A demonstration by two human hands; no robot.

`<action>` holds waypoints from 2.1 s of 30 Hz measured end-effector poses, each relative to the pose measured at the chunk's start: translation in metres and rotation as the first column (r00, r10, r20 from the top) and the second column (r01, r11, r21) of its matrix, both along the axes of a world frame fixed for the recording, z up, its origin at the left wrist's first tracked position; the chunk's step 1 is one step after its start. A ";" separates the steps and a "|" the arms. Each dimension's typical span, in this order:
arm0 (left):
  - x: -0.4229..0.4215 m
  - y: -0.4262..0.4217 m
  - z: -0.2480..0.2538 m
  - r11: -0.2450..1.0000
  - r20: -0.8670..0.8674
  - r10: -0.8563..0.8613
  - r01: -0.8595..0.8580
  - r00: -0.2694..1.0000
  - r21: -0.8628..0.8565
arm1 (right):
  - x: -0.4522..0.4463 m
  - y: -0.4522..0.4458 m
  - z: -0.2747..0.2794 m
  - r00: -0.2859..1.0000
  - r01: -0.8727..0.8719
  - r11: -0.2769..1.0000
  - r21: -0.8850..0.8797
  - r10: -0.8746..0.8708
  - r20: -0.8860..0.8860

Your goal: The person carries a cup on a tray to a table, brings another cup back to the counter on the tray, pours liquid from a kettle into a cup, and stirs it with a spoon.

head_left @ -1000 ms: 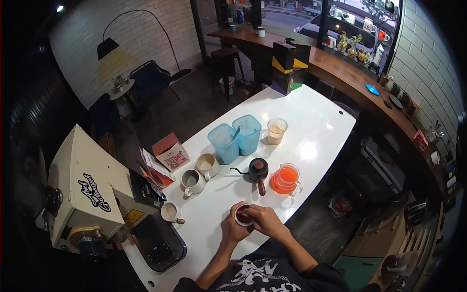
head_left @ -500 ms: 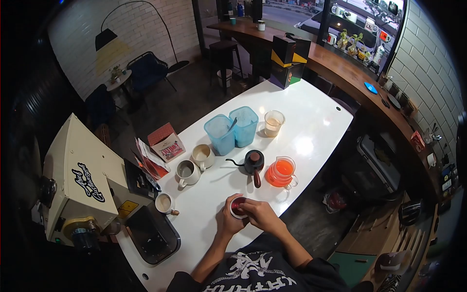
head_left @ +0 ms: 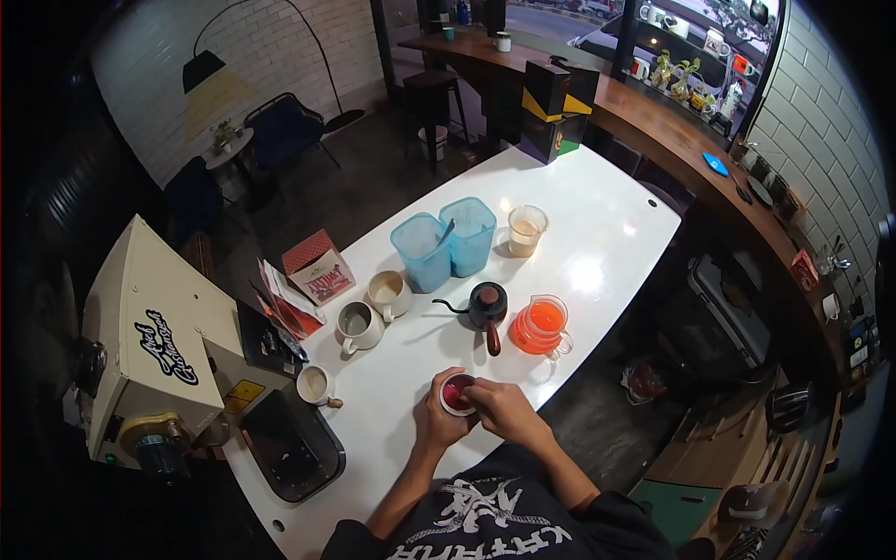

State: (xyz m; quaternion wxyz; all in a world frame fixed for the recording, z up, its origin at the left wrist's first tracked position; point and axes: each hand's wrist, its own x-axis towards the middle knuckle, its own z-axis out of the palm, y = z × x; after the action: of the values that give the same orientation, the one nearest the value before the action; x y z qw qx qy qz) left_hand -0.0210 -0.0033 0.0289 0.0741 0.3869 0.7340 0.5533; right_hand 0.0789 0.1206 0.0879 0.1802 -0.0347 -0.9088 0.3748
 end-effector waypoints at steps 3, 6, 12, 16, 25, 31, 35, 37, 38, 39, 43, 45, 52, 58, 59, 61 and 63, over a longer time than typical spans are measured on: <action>-0.001 0.000 -0.001 1.000 0.022 -0.010 0.010 1.000 0.009 | -0.005 -0.005 0.001 0.999 -0.015 0.998 -0.066 0.013 -0.031; 0.000 0.002 -0.001 1.000 0.007 -0.009 0.009 1.000 0.018 | -0.011 0.001 -0.003 0.998 0.024 0.994 -0.108 -0.030 -0.051; -0.002 0.005 -0.001 0.999 -0.024 -0.006 0.007 1.000 0.032 | -0.003 0.010 -0.006 0.992 0.123 0.992 -0.020 -0.124 -0.022; -0.001 0.002 -0.004 1.000 0.009 0.001 -0.001 1.000 -0.009 | 0.001 0.008 -0.011 1.000 0.010 0.999 -0.038 -0.010 -0.011; 0.001 0.001 -0.007 1.000 -0.064 -0.008 0.008 0.998 0.012 | -0.003 0.006 0.005 0.996 0.089 0.996 -0.032 -0.090 -0.028; 0.000 -0.001 -0.005 1.000 -0.033 -0.017 0.016 0.999 -0.025 | 0.017 0.010 0.013 0.998 0.036 0.998 0.058 -0.038 0.041; -0.003 0.000 -0.006 0.999 -0.055 -0.026 0.025 0.998 -0.034 | 0.032 0.005 0.024 0.999 0.036 0.997 -0.064 -0.038 -0.025; -0.005 0.000 -0.007 0.998 -0.051 -0.048 0.046 0.998 -0.045 | 0.038 0.006 0.032 0.996 0.066 0.989 -0.129 -0.073 -0.053; -0.006 0.001 -0.006 0.996 -0.053 -0.075 0.072 0.996 -0.056 | 0.041 0.007 0.038 0.996 0.064 0.989 -0.133 -0.072 -0.052; -0.006 0.003 -0.001 0.994 -0.051 -0.096 0.093 0.994 -0.058 | 0.043 0.007 0.043 0.991 0.084 0.979 -0.186 -0.102 -0.091; -0.014 0.009 -0.002 0.987 -0.105 -0.157 0.153 0.982 -0.043 | 0.058 0.013 0.045 0.962 0.167 0.951 -0.261 -0.216 -0.168; -0.017 0.012 -0.004 0.985 -0.108 -0.170 0.166 0.980 -0.042 | 0.061 0.017 0.043 0.922 0.236 0.935 -0.266 -0.302 -0.244; -0.031 0.029 0.005 0.981 -0.125 -0.188 0.192 0.974 0.019 | 0.068 0.022 0.038 0.898 0.290 0.917 -0.273 -0.360 -0.254; -0.039 0.036 0.014 0.980 -0.226 -0.174 0.190 0.958 0.050 | 0.066 0.023 0.041 0.917 0.282 0.913 -0.294 -0.347 -0.198; -0.039 0.037 0.015 0.981 -0.226 -0.172 0.188 0.959 0.049 | 0.064 0.022 0.042 0.925 0.275 0.916 -0.292 -0.335 -0.180; -0.040 0.037 0.018 0.978 -0.248 -0.178 0.198 0.952 0.057 | 0.059 0.021 0.042 0.928 0.261 0.928 -0.264 -0.317 -0.197; -0.040 0.038 0.022 0.978 -0.266 -0.171 0.195 0.949 0.067 | 0.054 0.019 0.042 0.930 0.246 0.941 -0.234 -0.297 -0.216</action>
State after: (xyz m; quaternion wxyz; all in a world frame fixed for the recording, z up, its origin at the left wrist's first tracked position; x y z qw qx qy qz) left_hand -0.0610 0.0348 0.0510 0.0107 0.5254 0.6719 0.5219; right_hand 0.1332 0.1400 0.1299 0.3382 -0.1317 -0.8222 0.4384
